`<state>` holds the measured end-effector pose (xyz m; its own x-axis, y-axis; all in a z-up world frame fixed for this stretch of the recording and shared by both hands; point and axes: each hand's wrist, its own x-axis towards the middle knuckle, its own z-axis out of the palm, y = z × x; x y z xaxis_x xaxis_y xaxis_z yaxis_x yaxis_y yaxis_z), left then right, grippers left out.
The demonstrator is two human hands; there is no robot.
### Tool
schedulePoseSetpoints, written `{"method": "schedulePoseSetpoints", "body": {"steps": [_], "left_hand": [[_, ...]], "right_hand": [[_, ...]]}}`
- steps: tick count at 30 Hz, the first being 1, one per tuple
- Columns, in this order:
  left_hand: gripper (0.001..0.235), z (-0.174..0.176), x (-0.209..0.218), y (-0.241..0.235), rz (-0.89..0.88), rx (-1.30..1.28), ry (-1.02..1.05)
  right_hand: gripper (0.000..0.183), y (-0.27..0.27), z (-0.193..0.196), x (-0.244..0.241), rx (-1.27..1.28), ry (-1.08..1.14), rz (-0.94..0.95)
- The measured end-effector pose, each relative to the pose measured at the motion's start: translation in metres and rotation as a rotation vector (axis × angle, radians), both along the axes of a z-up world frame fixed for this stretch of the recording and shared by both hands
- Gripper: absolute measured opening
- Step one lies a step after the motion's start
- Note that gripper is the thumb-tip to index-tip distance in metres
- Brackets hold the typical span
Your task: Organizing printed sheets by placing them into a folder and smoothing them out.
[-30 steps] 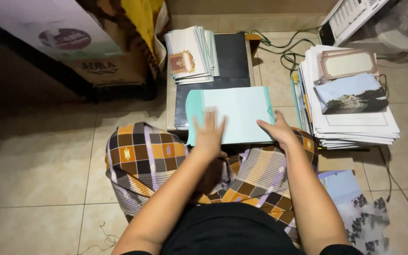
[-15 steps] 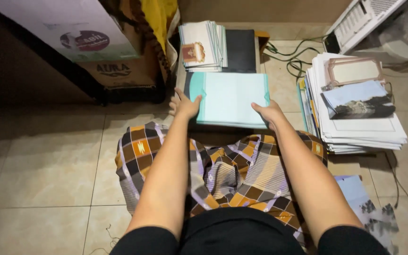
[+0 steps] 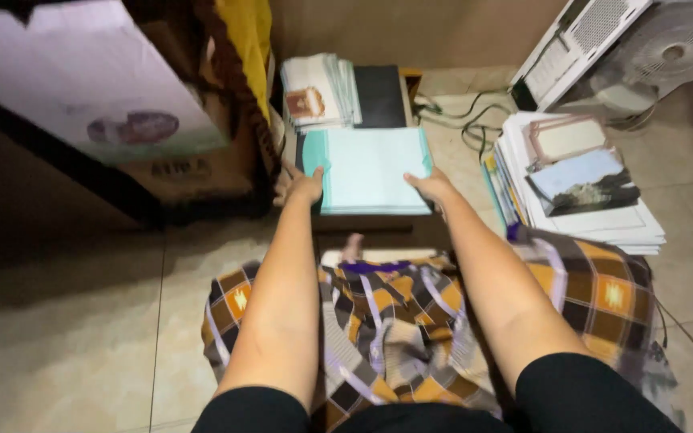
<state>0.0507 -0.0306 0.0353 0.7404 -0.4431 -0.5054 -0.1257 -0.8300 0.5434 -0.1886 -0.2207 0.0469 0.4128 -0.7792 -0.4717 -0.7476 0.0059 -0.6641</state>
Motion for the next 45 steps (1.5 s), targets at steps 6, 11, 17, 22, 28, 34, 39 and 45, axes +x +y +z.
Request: {"method": "schedulePoseSetpoints", "body": {"steps": [6,11,17,22,28,34,39,45], "left_hand": [[0.096,-0.011,0.021,-0.016,0.026,-0.032,-0.004],[0.094,-0.008,0.015,-0.004,0.023,-0.020,-0.033],[0.093,0.006,0.009,0.002,0.028,0.000,-0.043],[0.091,0.006,0.006,0.004,0.018,-0.018,-0.095],[0.099,0.004,-0.028,0.036,0.111,-0.135,-0.188],[0.102,0.039,-0.103,0.092,0.110,-0.161,-0.159],[0.099,0.049,-0.150,0.127,0.097,-0.154,-0.193],[0.090,0.053,-0.157,0.138,0.049,-0.172,-0.184]], "right_hand": [[0.089,-0.029,-0.015,0.021,0.026,-0.066,-0.064],[0.096,-0.002,0.013,0.013,0.034,-0.028,-0.044],[0.092,0.007,0.015,0.015,0.067,-0.104,-0.079],[0.089,0.008,0.009,0.012,0.060,-0.186,-0.108],[0.093,0.026,0.014,-0.020,0.116,-0.244,-0.140],[0.085,0.061,0.004,-0.085,0.145,-0.164,-0.157],[0.075,0.112,0.048,-0.131,0.121,-0.157,-0.152],[0.070,0.141,0.062,-0.149,0.084,-0.137,-0.163]]}}
